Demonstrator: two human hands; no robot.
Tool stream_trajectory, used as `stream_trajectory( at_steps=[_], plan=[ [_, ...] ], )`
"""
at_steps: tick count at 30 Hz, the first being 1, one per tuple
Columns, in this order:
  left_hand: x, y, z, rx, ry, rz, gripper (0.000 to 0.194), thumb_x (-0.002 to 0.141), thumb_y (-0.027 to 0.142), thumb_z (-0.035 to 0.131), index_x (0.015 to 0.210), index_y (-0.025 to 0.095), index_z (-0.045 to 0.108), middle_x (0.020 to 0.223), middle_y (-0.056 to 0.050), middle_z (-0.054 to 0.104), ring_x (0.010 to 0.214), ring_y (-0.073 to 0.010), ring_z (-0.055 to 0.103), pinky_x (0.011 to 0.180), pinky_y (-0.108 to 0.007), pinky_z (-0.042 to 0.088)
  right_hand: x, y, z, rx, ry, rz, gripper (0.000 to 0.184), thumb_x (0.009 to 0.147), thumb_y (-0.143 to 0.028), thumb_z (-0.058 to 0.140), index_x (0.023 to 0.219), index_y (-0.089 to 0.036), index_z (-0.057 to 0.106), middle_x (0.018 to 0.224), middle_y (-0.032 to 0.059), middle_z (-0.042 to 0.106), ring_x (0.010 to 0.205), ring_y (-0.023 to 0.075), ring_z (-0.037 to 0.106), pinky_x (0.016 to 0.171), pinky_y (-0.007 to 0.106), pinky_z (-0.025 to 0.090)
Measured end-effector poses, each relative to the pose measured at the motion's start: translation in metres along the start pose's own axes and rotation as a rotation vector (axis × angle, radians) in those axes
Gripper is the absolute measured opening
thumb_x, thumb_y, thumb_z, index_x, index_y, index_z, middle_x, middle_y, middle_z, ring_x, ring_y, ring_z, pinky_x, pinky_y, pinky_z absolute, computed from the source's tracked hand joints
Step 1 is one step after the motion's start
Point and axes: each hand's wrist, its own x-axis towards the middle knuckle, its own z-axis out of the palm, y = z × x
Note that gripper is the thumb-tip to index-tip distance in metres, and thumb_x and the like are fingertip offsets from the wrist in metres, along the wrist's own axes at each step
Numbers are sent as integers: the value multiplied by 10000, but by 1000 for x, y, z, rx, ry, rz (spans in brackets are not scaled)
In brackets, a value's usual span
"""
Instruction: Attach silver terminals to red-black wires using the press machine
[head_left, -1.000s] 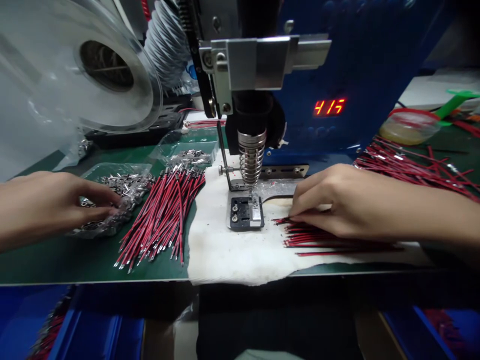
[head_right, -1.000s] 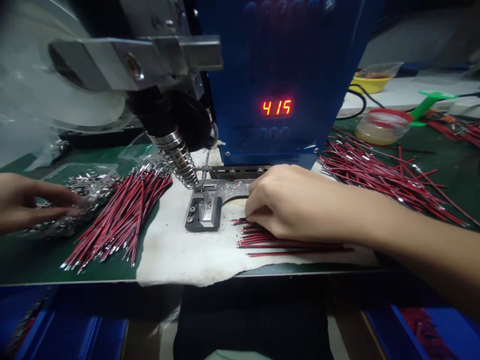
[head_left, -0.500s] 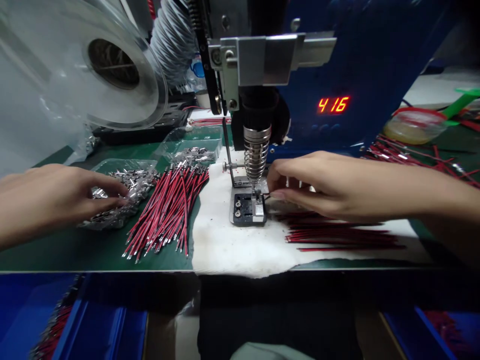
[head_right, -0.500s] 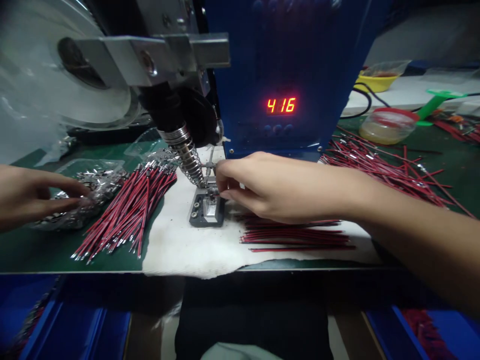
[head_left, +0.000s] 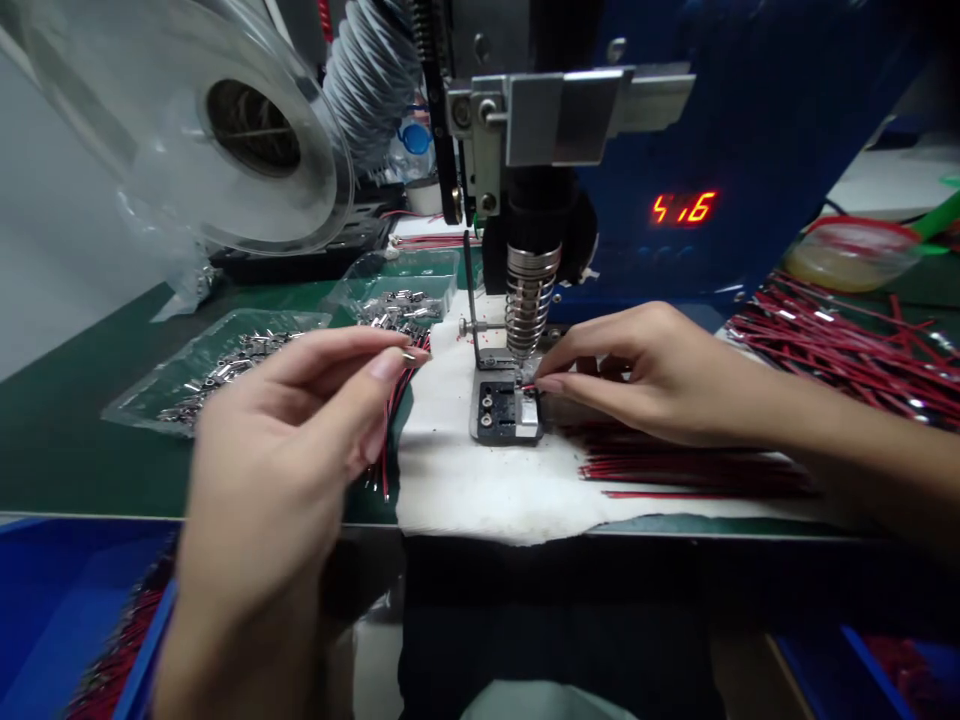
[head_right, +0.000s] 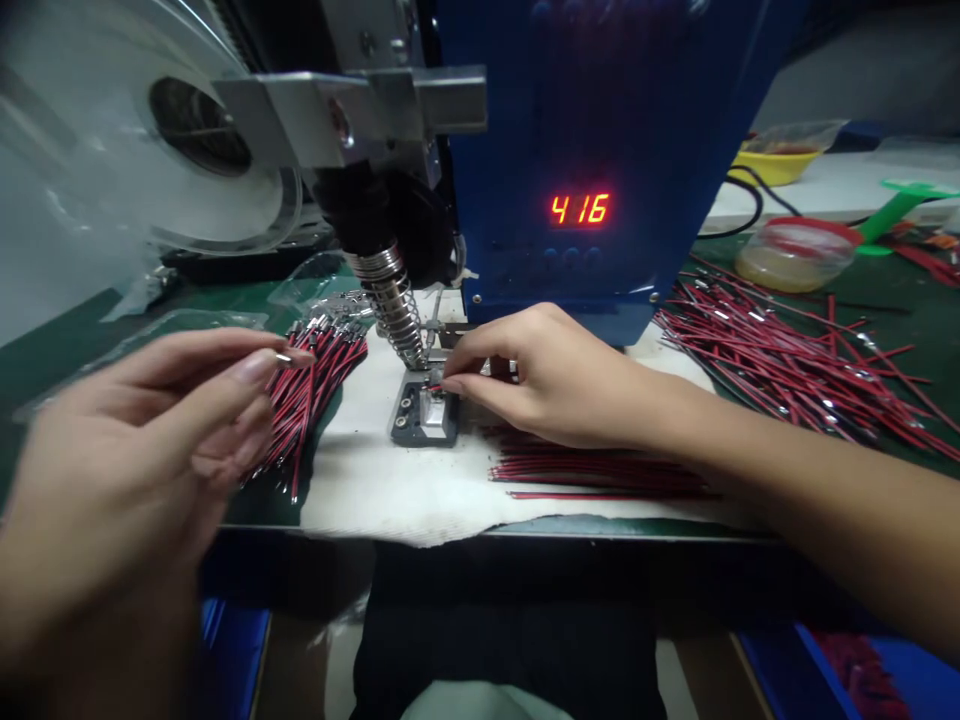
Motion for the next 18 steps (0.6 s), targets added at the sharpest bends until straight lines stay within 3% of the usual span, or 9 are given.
stream_trajectory(
  at_steps=[3, 8, 14, 18],
  plan=[
    [-8, -7, 23, 39, 20, -3, 155, 826, 285, 710, 966, 255, 766, 749, -18, 634, 470, -46, 386, 373, -157, 325, -2, 0, 1, -12, 19, -42, 199, 926, -236, 593, 1025, -144, 739, 951, 49, 742, 821, 136, 668, 741, 237, 479],
    [-8, -16, 35, 208, -67, -52, 234, 894, 345, 620, 1080, 269, 742, 570, 16, 441, 461, -69, 329, 366, -173, 228, -5, 1, 5, -43, 62, -66, 208, 931, -215, 579, 1021, -140, 751, 914, 62, 741, 772, 137, 663, 694, 243, 477],
    [-12, -28, 43, 123, -73, -68, 212, 881, 364, 644, 1056, 260, 703, 849, -10, 628, 547, -69, 464, 511, -181, 426, -6, 0, 11, -60, 113, 48, 176, 915, -238, 594, 993, -183, 742, 886, 28, 754, 700, 137, 660, 638, 252, 454],
    [-13, -31, 44, 126, -75, -88, 178, 871, 379, 657, 971, 240, 704, 695, 19, 563, 472, -54, 372, 545, -192, 449, -7, -2, 12, -29, 126, 123, 170, 914, -298, 606, 942, -192, 736, 848, 7, 738, 681, 129, 635, 614, 251, 435]
  ],
)
